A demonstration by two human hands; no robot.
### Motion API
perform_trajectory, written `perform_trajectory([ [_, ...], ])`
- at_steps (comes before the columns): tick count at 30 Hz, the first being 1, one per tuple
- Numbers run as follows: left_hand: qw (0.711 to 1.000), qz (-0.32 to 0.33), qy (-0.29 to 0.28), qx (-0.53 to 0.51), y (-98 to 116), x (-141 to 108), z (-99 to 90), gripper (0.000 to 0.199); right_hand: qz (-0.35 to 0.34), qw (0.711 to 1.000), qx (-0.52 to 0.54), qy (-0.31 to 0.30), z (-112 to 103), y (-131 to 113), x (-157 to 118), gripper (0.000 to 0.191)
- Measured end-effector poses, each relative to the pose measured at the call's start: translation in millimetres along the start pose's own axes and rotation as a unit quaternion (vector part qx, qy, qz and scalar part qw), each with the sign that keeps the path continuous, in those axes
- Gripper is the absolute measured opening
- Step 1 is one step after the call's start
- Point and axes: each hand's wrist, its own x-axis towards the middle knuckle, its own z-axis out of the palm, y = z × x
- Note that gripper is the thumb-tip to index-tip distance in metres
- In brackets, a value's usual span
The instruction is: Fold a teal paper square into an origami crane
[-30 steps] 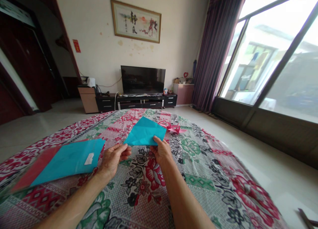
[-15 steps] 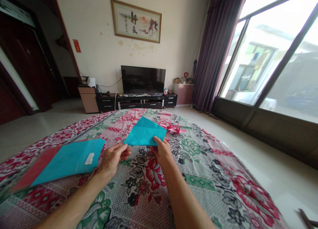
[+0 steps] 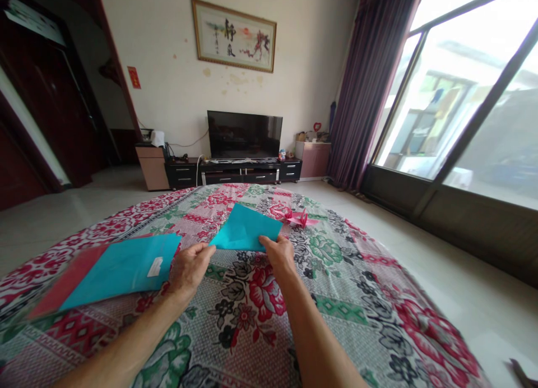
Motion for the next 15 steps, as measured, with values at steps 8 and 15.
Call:
perform_trajectory([
  [8,0.992,0.041,0.017,0.120,-7.9,2.9,3.9,0.027,-0.113,0.934,-0.333,0.055,2.7,-3.6,-9.5,0.028],
  [15,0.975,0.126,0.034,0.178,-20.8,4.5,13.8,0.027,-0.182,0.885,-0.422,0.076,4.2,5.8,-19.1,0.024],
])
